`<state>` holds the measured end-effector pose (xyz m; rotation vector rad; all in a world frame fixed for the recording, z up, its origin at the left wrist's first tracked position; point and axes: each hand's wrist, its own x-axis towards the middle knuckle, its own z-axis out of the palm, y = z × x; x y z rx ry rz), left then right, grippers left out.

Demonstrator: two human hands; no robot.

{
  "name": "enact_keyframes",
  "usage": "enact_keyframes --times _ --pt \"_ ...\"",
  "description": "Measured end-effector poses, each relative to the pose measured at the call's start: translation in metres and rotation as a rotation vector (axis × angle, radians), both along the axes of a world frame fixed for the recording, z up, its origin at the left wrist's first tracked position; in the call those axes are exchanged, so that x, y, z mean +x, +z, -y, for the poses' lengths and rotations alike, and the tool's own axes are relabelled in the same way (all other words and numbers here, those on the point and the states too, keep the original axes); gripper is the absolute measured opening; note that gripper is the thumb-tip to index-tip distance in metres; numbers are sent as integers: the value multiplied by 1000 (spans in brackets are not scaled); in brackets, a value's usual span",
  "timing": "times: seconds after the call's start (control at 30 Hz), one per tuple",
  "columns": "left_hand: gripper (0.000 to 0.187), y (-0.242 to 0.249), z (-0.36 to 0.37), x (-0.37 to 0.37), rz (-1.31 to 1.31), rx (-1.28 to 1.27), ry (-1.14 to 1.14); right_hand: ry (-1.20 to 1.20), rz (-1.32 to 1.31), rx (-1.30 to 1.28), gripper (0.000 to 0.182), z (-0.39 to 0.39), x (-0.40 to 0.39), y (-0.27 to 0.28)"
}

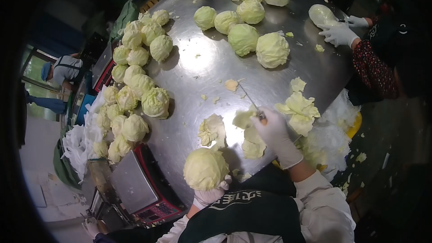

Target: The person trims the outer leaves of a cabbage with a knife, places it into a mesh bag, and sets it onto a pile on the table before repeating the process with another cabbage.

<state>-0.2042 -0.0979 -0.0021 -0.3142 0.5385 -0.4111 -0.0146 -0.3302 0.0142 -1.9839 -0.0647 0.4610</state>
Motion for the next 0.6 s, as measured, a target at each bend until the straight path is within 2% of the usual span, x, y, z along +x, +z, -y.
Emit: enact_keyframes --times 0.07,0.1,0.17,0.23,0.27,0.3,0.33,0.37,0.4,0.43,0.47,0.5,0.53,0.57,0.6 --pt "67 -1 -3 3 104 -22 -48 -75 637 -200 58 11 9 -10" --pt "67 -3 -4 4 105 -20 -50 -78 638 -199 58 9 4 0" --pt "68 -6 -4 9 253 -144 -76 195 323 11 75 2 -16 37" --pt "71 -21 -19 13 324 -112 -161 426 322 232 79 -13 -27 57" --pt "74 -28 -25 13 392 -84 -242 421 322 236 79 -20 -26 67" --pt "74 -22 -24 15 389 -81 -246 574 197 276 72 -27 -25 76" --pt "64 -12 -21 19 487 546 -327 726 70 314 66 -32 -24 80" --pt "54 -6 -20 21 559 1180 -389 724 69 316 66 -35 -20 75" --pt "54 -8 -20 20 558 1182 -391 801 66 336 52 -41 -14 68" --pt "53 -15 -21 18 529 825 -279 878 61 355 38 -45 -10 64" --pt "52 -23 -21 13 484 468 -170 800 76 250 23 -47 -13 63" --pt "51 -31 -21 8 424 109 -59 793 66 251 23 -49 -10 56" --pt "54 -30 -24 9 604 423 -141 612 232 142 24 -52 -4 43" --pt "54 -30 -21 7 602 417 -148 427 398 29 26 -52 2 33" --pt "53 -16 -15 12 637 994 -396 473 164 15 31 -47 8 60"
